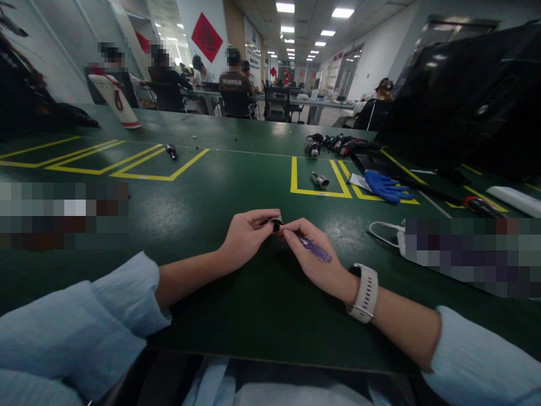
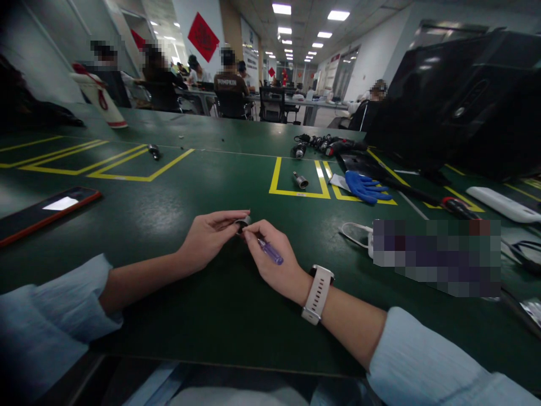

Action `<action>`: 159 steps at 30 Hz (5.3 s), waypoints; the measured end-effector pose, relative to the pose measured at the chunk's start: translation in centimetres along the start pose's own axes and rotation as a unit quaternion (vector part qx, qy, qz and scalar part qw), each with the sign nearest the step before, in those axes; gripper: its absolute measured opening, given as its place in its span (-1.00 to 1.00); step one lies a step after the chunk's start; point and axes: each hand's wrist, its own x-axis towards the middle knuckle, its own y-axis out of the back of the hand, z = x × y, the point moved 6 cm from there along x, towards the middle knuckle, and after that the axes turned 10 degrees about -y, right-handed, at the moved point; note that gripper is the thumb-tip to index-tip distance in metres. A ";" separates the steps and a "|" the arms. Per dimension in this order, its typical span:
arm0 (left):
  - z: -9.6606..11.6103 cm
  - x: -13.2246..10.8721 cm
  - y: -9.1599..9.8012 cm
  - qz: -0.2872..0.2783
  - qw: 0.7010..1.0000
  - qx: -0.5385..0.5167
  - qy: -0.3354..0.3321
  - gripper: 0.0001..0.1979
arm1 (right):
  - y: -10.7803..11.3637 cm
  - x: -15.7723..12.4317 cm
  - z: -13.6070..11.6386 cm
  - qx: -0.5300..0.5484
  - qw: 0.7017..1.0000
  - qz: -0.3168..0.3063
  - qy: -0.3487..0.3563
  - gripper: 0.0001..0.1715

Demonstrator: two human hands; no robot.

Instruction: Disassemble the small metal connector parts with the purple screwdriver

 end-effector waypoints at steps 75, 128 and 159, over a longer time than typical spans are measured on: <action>2.5 -1.0 -1.9 -0.048 0.998 -0.036 0.015 -0.67 | 4.2 -3.0 -2.6 -0.057 0.998 0.004 0.004 -0.85; 2.1 -0.8 -2.6 0.005 0.996 -0.058 0.074 -0.83 | 2.9 -3.3 -2.7 -0.104 0.991 0.027 0.076 -0.85; 2.6 -1.0 -2.7 0.004 0.993 -0.083 0.084 -0.86 | 2.9 -3.5 -3.2 -0.098 0.989 0.022 0.105 -0.87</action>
